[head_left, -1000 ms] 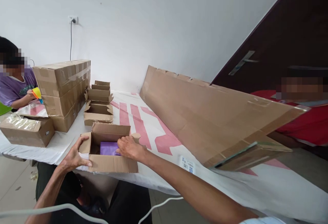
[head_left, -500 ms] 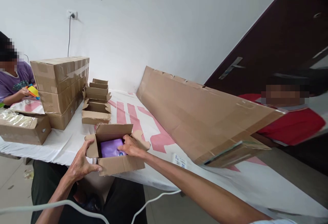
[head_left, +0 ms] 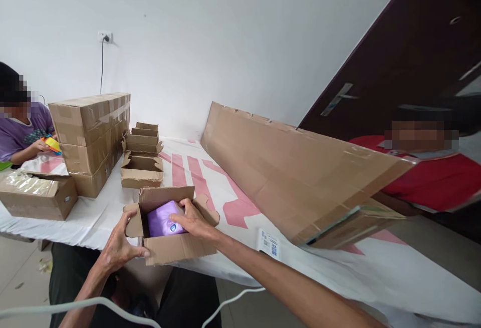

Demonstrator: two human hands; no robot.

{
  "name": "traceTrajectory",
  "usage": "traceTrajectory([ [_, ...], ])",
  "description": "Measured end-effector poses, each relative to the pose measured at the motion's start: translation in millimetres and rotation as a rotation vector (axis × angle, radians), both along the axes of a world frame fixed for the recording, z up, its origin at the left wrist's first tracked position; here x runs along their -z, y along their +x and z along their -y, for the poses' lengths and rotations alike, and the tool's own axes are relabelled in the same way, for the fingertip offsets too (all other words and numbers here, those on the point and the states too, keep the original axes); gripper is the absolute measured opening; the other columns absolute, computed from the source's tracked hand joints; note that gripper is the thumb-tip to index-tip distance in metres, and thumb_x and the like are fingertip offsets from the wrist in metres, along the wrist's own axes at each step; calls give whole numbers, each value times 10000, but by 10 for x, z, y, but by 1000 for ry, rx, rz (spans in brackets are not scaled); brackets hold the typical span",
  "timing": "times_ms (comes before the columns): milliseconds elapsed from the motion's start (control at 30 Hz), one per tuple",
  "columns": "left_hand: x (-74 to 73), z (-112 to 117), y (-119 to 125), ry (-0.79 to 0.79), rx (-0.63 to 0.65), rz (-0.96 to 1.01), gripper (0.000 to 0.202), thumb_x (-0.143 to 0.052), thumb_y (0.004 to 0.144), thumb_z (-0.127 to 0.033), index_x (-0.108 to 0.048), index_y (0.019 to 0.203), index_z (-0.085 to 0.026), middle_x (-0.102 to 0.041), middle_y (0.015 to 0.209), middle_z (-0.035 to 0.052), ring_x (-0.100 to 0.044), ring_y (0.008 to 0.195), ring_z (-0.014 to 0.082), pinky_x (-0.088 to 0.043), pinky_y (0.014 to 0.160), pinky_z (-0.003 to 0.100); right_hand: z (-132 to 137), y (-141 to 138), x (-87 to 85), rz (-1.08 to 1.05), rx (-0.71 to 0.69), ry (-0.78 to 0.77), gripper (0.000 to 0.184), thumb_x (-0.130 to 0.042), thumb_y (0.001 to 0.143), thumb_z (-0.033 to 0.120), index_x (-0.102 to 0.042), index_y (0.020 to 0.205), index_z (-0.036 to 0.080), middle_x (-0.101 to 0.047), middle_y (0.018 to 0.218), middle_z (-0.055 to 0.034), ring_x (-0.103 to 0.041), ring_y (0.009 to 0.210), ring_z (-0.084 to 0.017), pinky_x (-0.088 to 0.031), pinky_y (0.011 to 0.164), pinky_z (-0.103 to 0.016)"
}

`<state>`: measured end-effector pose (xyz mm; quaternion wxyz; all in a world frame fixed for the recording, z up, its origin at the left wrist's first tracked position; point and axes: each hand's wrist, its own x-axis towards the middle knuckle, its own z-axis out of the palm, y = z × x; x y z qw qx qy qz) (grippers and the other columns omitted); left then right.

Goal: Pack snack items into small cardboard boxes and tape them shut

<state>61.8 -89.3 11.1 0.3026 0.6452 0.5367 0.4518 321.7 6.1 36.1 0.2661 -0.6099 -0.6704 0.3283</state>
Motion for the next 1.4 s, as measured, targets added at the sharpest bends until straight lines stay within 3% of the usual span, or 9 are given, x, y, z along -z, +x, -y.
traceTrajectory([
  [167, 6, -74, -94, -5, -37, -6, 1002, -981, 529, -550, -570, 1378, -214, -643, 1413, 160, -575, 1363, 447, -455, 1157, 558, 102, 190, -190, -216, 51, 157, 583, -763, 728, 503, -554, 1200, 233, -683, 1228, -100, -657, 1155, -302, -540, 931, -413],
  [300, -40, -237, -29, -12, -19, -42, 978, -981, 529, -551, -576, 1349, -204, -673, 1323, 142, -609, 1283, 413, -508, 1080, 519, 229, 288, -370, -557, -12, 188, 569, -734, 772, 526, -545, 1230, 246, -700, 1208, -82, -679, 1076, -269, -565, 857, -375],
  [500, -180, -489, 172, -40, 214, -97, 953, -891, 677, -550, -514, 1499, -248, -554, 1531, 168, -637, 1240, 370, -582, 937, 479, 205, 238, -471, -880, -10, 154, 545, -795, 715, 469, -579, 1162, 245, -724, 1154, -64, -695, 1064, -261, -573, 851, -360],
  [667, -497, -525, 36, 134, 31, 7, 664, -688, 880, -635, -614, 1415, -248, -525, 1584, 157, -508, 1453, 383, -546, 1052, 491, 107, 168, -498, -968, -36, 158, 532, -783, 690, 468, -585, 1133, 250, -738, 1133, -52, -707, 1069, -259, -568, 890, -366],
  [800, -796, -542, 20, 64, 117, 166, 841, -750, 813, -689, -553, 1479, -214, -601, 1513, 191, -592, 1377, 410, -554, 1042, 503, 116, 38, -592, -966, -121, 138, 531, -743, 703, 503, -568, 1136, 251, -748, 1119, -51, -711, 1052, -256, -562, 874, -348],
  [933, -957, -595, 107, -11, 166, 313, 938, -864, 716, -633, -534, 1496, -229, -690, 1400, 167, -653, 1280, 408, -581, 968, 480, 126, -79, -707, -1025, -223, 114, 501, -785, 730, 492, -604, 1132, 254, -745, 1122, -40, -703, 1008, -241, -548, 835, -324],
  [1067, -989, -615, 167, -28, 83, 405, 778, -910, 673, -573, -653, 1306, -200, -756, 1198, 124, -706, 1113, 360, -578, 795, 381, 105, -110, -727, -1101, -284, 95, 498, -814, 781, 537, -630, 1145, 250, -730, 1120, -42, -691, 983, -232, -544, 838, -338],
  [1233, -888, -553, 284, 14, -42, 660, 642, -947, 609, -507, -613, 1068, -206, -716, 936, 23, -702, 831, 233, -574, 719, 351, 176, -183, -680, -1061, -329, 37, 723, -823, 784, 554, -551, 1400, 289, -681, 1327, -71, -637, 1240, -293, -556, 981, -428],
  [1400, -872, -492, 246, -76, 23, 483, 601, -938, 621, -522, -630, 1017, -192, -746, 999, 80, -722, 951, 296, -562, 715, 346, 163, -152, -881, -907, -490, 92, 627, -792, 793, 415, -628, 1384, 282, -696, 1379, -55, -613, 1306, -322, -486, 1122, -486],
])
